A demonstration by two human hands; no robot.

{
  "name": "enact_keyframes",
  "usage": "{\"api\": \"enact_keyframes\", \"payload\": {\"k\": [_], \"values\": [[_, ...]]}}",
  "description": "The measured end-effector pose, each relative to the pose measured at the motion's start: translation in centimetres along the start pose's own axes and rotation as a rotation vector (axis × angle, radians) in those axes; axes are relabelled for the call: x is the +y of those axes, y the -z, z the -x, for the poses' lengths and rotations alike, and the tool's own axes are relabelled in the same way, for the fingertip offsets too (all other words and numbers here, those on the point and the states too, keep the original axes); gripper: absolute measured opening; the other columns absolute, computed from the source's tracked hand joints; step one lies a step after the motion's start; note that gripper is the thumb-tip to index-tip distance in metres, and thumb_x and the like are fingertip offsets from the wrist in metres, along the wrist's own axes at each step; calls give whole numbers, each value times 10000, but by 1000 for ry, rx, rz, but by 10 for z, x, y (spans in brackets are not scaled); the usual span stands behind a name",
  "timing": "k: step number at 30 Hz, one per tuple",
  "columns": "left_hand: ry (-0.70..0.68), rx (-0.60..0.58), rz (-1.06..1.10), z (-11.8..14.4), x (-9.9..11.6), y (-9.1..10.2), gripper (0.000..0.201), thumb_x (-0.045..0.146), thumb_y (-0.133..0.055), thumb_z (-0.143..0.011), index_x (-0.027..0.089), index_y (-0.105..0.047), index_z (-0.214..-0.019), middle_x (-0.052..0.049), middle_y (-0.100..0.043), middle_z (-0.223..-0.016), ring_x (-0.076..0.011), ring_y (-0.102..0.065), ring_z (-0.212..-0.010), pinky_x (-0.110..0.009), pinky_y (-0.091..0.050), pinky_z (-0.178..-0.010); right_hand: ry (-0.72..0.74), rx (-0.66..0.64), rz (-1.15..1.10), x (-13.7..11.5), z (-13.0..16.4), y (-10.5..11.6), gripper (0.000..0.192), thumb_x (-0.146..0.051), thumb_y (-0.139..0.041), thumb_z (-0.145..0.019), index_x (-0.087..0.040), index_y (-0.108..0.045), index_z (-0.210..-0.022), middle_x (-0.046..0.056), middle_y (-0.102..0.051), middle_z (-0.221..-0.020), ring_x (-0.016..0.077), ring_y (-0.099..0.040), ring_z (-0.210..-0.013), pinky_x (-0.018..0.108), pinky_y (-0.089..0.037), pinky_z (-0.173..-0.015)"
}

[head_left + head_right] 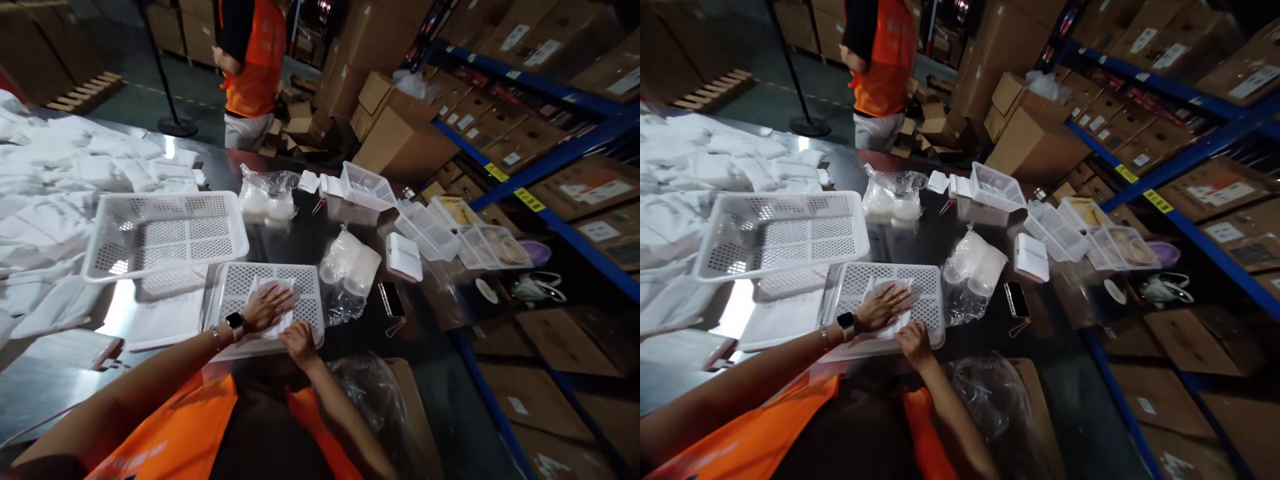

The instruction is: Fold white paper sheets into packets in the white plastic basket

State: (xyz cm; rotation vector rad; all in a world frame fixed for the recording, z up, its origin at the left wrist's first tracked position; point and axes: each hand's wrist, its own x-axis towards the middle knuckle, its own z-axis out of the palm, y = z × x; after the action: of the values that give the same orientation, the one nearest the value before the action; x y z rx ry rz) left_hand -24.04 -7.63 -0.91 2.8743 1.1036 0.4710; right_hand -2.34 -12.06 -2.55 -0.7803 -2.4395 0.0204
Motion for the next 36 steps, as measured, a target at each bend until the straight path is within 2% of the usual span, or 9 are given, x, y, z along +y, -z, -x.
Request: {"api": "enact_keyframes", "payload": {"k": [5,10,12,16,19,25,29,33,36], "values": [[28,-16,40,0,2,4,498,388,-454,-962,252,-442,-1440,-96,-353,-1573,-291,-315,-1447,-531,-165,-1191,-147,28,-68,-11,13,-8,331,-156,-458,-970,-212,-726,-782,21,-693,-722,172,-616,-759,326,-488,-733],[30,-32,66,-1,1,6,498,408,-474,-954,258,-464,-1428,-114,-333,-1578,-286,-304,-1453,-533,-167,-1190,-281,41,-87,-13,19,-16,226,-134,-528,-931,-200,-743,-954,55,-712,-783,194,-622,-770,339,-522,-724],[30,-36,71,-1,1,7,502,406,-481,-951,259,-461,-1431,-108,-334,-1579,-281,-303,-1454,-531,-157,-1195,-296,55,-103,-13,17,-16,232,-138,-530,-931,-214,-747,-964,49,-715,-779,191,-627,-768,328,-530,-703],[20,-15,91,0,2,8,481,381,-442,-968,234,-465,-1426,-102,-344,-1577,-297,-301,-1451,-547,-160,-1191,-288,116,-112,-15,12,-10,276,-137,-482,-955,-207,-747,-925,37,-712,-727,178,-635,-738,305,-534,-653],[21,-5,95,0,1,7,483,369,-416,-978,225,-443,-1439,-105,-341,-1578,-310,-295,-1451,-556,-162,-1185,-258,141,-90,-19,12,-5,293,-105,-456,-957,-202,-732,-947,39,-726,-750,178,-653,-755,322,-538,-682],[37,-32,91,1,1,1,515,398,-499,-942,265,-448,-1437,-115,-312,-1589,-296,-276,-1464,-559,-144,-1189,-17,77,-79,-17,30,9,263,-132,-442,-957,-217,-685,-901,43,-742,-869,185,-684,-889,358,-556,-814],[29,-25,76,1,2,-2,540,404,-510,-932,282,-425,-1452,-98,-317,-1591,-288,-268,-1466,-545,-133,-1193,-43,81,-43,-16,43,19,284,-142,-393,-963,-222,-658,-897,56,-709,-832,211,-673,-859,397,-559,-793],[26,-26,56,1,0,-1,538,410,-498,-933,271,-428,-1449,-94,-319,-1591,-284,-253,-1471,-546,-131,-1191,-129,10,27,-25,26,18,182,-234,-485,-957,-218,-650,-1032,86,-695,-927,263,-638,-970,475,-512,-890],[14,-31,55,2,-1,-1,541,423,-488,-937,272,-425,-1453,-90,-317,-1592,-283,-266,-1465,-539,-136,-1190,-69,-58,61,-32,6,7,172,-236,-532,-946,-215,-640,-1077,73,-706,-989,241,-632,-985,432,-507,-885]]}}
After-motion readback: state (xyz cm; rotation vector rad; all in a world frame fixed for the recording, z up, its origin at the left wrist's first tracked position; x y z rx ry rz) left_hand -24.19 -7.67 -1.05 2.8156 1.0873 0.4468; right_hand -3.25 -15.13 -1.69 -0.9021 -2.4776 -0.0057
